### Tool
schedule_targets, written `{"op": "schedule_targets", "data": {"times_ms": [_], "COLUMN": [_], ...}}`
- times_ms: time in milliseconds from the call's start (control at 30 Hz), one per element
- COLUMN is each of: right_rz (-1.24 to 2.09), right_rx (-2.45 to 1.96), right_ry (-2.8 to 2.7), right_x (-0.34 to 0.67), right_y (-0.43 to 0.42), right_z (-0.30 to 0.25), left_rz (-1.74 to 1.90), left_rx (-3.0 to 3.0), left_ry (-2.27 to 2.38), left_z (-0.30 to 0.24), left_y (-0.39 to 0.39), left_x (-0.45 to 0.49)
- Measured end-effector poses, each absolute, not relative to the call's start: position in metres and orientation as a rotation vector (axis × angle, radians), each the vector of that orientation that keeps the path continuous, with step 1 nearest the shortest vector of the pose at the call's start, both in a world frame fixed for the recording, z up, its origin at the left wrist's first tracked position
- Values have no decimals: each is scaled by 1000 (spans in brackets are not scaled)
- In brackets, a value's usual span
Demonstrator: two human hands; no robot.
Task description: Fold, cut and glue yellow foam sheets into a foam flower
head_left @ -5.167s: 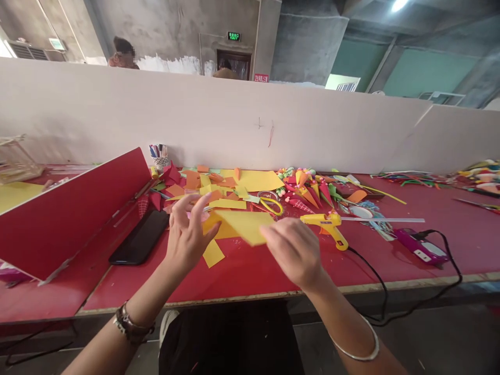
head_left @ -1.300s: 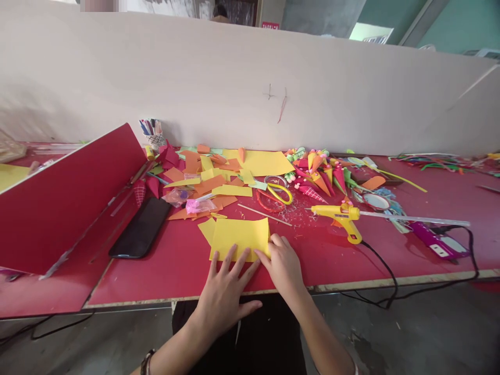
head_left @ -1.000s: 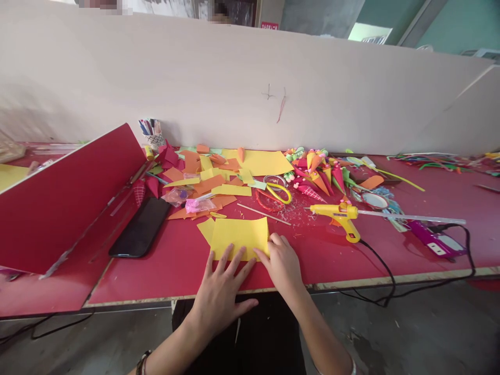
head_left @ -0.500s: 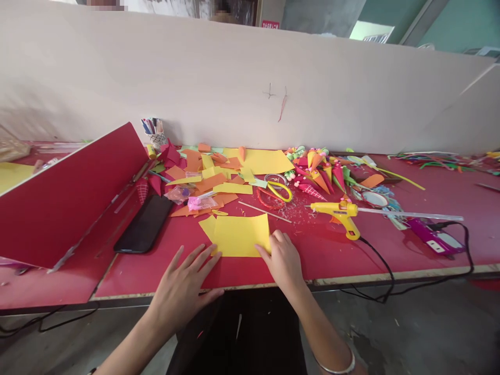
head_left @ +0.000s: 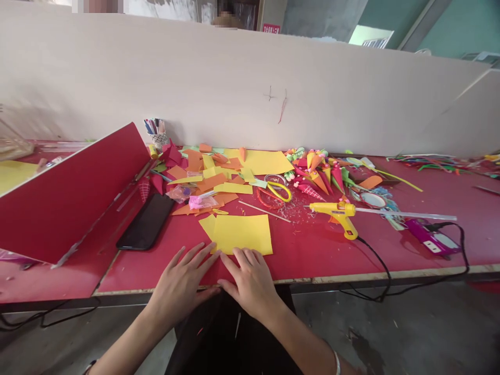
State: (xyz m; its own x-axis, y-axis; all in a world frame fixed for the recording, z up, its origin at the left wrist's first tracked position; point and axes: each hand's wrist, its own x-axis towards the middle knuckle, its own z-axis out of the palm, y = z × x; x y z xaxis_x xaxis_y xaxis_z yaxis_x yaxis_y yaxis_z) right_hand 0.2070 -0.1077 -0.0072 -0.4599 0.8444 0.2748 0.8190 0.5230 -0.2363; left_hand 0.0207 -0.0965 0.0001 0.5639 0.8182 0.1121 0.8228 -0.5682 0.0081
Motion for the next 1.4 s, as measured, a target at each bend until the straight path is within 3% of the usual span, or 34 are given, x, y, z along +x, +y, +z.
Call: {"op": "schedule_targets", "data": {"times_ms": [267, 667, 933, 1200, 1400], "right_rz": [163, -39, -244, 69, -453], "right_rx": [-1415, -1525, -1360, -1155, -964], "right_ry": [-2336, -2329, -2434, -2566, -2813], "right_x": [242, 294, 304, 279, 271], "right_y": [-103, -112, -107, -67, -45], "right_z": [-2, -5, -6, 8, 7], "left_rz": [-192, -96, -140, -219, -208], "left_rx": [-2786, -2810, -2841, -2901, -2816], "left_ry": [-1390, -1364, -1341, -1303, -1246], "left_z": [6, 10, 8, 16, 20], "left_y": [-91, -86, -85, -62, -42], "left_x": [18, 5, 4, 28, 55]}}
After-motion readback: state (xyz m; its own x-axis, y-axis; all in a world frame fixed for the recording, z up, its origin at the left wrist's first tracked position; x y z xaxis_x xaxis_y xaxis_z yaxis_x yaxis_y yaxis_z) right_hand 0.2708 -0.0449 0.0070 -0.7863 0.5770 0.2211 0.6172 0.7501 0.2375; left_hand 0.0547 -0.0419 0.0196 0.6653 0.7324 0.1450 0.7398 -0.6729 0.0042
